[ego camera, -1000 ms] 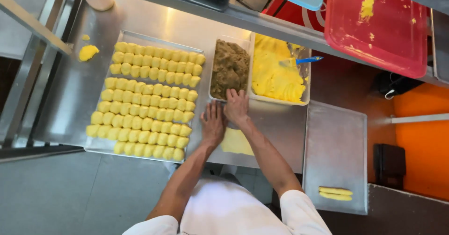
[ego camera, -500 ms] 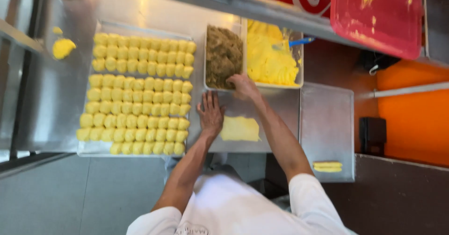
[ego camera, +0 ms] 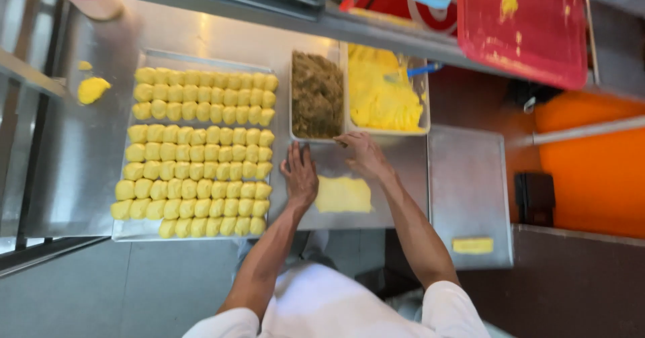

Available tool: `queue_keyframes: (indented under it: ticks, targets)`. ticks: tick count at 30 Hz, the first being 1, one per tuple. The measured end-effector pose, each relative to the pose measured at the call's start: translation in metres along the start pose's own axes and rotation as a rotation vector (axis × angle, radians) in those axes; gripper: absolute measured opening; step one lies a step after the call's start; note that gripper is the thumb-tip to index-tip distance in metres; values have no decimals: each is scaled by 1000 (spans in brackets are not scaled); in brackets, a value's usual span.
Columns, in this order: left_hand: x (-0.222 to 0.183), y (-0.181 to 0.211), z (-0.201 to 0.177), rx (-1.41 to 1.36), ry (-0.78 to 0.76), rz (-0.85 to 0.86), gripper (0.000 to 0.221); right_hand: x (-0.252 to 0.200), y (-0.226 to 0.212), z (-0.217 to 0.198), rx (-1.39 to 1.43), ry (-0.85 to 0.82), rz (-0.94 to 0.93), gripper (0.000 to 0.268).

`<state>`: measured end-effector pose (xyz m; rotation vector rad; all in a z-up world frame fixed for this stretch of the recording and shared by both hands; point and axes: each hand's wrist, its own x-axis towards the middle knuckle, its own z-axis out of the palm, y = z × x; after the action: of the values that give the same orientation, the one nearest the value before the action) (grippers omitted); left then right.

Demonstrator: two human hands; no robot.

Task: Preparing filled dough rolls by flattening yellow dough, adding a savory filling, rolling them into cylinders, and arranging them on a baking sheet.

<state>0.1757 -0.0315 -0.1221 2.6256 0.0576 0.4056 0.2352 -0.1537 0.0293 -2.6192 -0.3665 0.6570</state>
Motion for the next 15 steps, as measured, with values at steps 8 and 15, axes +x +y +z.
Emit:
queue_keyframes:
  ticks: [8,15]
  targets:
    - [-1,-38,-2,-862,69,-229,34,-69,33,102,1405,82,291,51]
    - [-79,-21,-150,-852,138,-483,26,-50,71,124,987,166,230,46]
